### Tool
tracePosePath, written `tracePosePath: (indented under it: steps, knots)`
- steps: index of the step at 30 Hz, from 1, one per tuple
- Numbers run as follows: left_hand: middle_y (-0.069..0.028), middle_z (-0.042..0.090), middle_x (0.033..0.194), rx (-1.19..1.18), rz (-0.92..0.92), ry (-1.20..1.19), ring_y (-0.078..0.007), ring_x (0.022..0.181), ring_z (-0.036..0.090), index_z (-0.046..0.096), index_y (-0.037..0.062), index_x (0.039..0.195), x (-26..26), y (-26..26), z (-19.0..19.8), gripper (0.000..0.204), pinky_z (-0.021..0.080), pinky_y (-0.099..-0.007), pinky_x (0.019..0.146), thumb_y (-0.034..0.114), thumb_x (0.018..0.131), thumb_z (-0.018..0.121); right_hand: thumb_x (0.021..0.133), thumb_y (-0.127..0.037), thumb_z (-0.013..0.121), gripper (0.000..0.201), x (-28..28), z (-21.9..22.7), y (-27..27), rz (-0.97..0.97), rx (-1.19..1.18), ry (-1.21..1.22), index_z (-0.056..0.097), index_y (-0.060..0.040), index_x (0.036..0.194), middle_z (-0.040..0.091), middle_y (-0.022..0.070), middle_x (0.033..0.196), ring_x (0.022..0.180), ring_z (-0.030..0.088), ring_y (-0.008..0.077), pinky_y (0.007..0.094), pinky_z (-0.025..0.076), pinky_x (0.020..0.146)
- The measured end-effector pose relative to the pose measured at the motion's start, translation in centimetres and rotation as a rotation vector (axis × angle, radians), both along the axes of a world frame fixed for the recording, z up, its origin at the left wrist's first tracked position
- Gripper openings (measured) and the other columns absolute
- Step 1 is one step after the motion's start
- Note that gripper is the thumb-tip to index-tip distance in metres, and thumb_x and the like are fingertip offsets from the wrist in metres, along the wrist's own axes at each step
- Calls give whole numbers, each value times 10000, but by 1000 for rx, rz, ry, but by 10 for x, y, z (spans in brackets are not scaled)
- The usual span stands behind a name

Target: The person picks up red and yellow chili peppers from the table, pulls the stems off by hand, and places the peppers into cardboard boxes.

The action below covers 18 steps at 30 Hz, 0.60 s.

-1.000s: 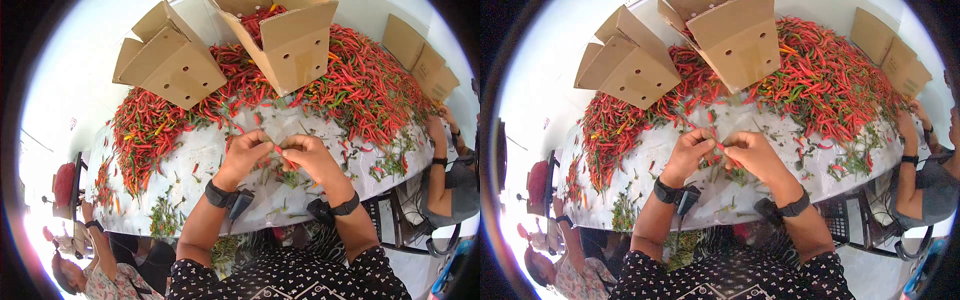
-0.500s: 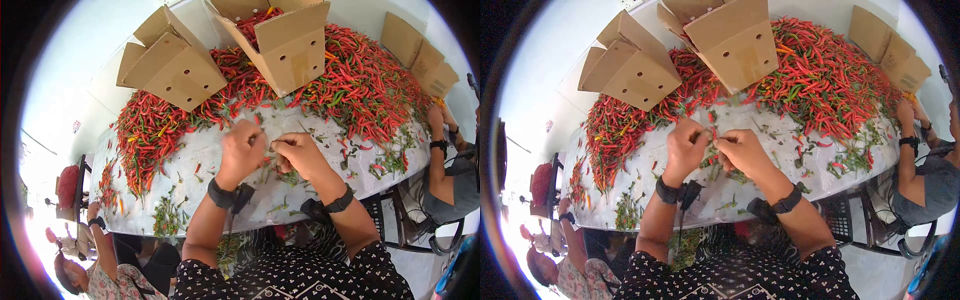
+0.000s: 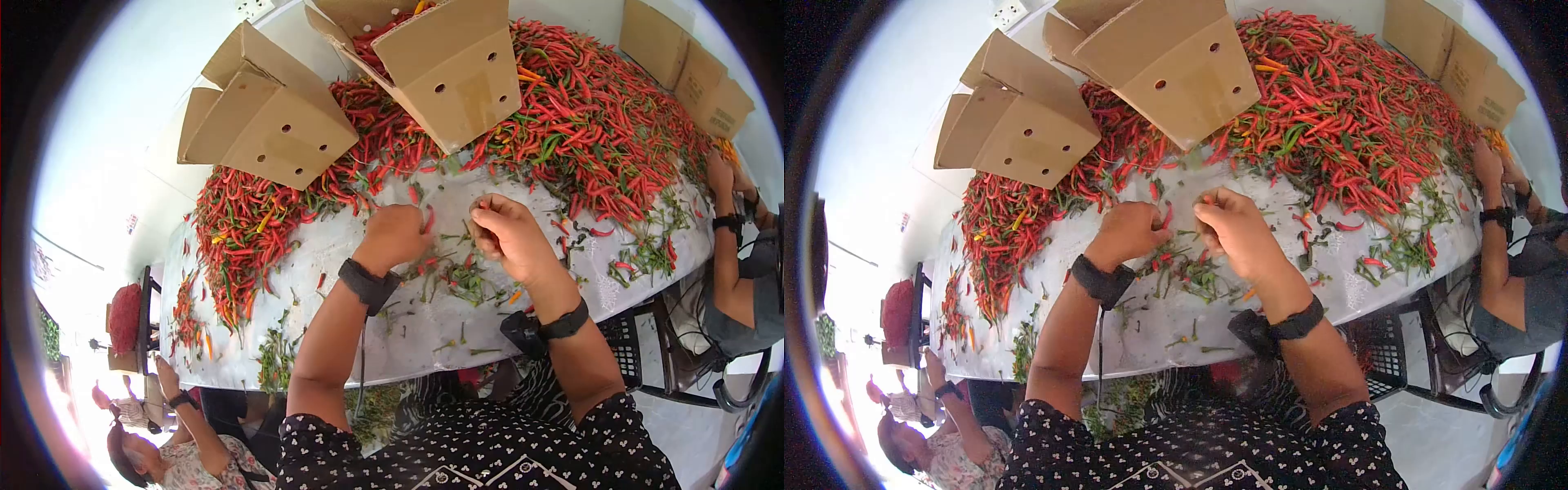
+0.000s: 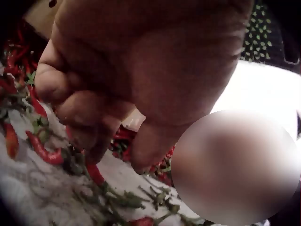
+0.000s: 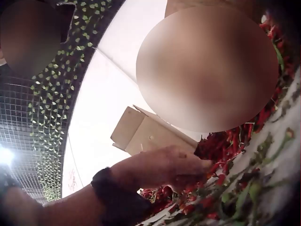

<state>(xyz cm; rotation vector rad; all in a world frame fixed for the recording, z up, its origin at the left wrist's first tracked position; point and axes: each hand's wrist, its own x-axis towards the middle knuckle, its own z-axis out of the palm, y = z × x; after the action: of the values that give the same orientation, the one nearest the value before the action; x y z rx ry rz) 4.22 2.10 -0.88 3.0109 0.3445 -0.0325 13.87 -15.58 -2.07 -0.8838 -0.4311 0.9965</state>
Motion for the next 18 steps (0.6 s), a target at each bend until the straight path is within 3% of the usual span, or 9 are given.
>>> tracePosePath:
  steps: [8,10,11,13,16,18]
  knots:
    - [-183,607,794,13,-78,-19,-344,747,587,605,33,787,-13,-3,-8,227,458,-418,660,242,700,629,831,-132,557,96,-5,1,2,-16,-92,-43,493,-76,788,442,-28,627,474,342,38,194,219,400]
    - [-142,619,758,-302,4,-180,-255,707,609,590,10,835,-14,-4,-4,193,465,-355,633,178,743,617,825,-133,571,99,-5,1,2,-18,-100,-53,498,-72,797,444,-29,628,478,348,40,197,220,401]
    - [-142,619,758,-305,3,-183,-255,707,609,590,10,835,-15,-6,-2,193,465,-355,633,178,743,617,819,-133,585,105,-5,1,2,-20,-108,-61,504,-68,806,445,-30,628,481,354,42,200,222,403]
    - [-63,607,727,-810,91,-263,-120,692,578,568,-19,870,-18,-15,7,153,452,-268,614,101,780,600,813,-135,599,113,-7,4,3,-55,-130,-91,517,-58,821,450,-27,630,484,360,44,202,228,409]
    - [-4,573,724,-992,102,-267,-46,700,519,552,-30,884,-21,-33,18,128,428,-213,603,53,794,588,794,-139,625,155,-9,3,4,-94,-159,-197,547,-21,857,483,-16,641,495,394,49,200,269,423]
    - [3,570,729,-1054,70,-311,-41,689,513,557,-24,880,-21,-35,10,118,423,-208,599,50,793,585,781,-140,638,192,-9,1,4,-98,-168,-276,565,8,879,510,-8,652,502,421,50,196,303,429]
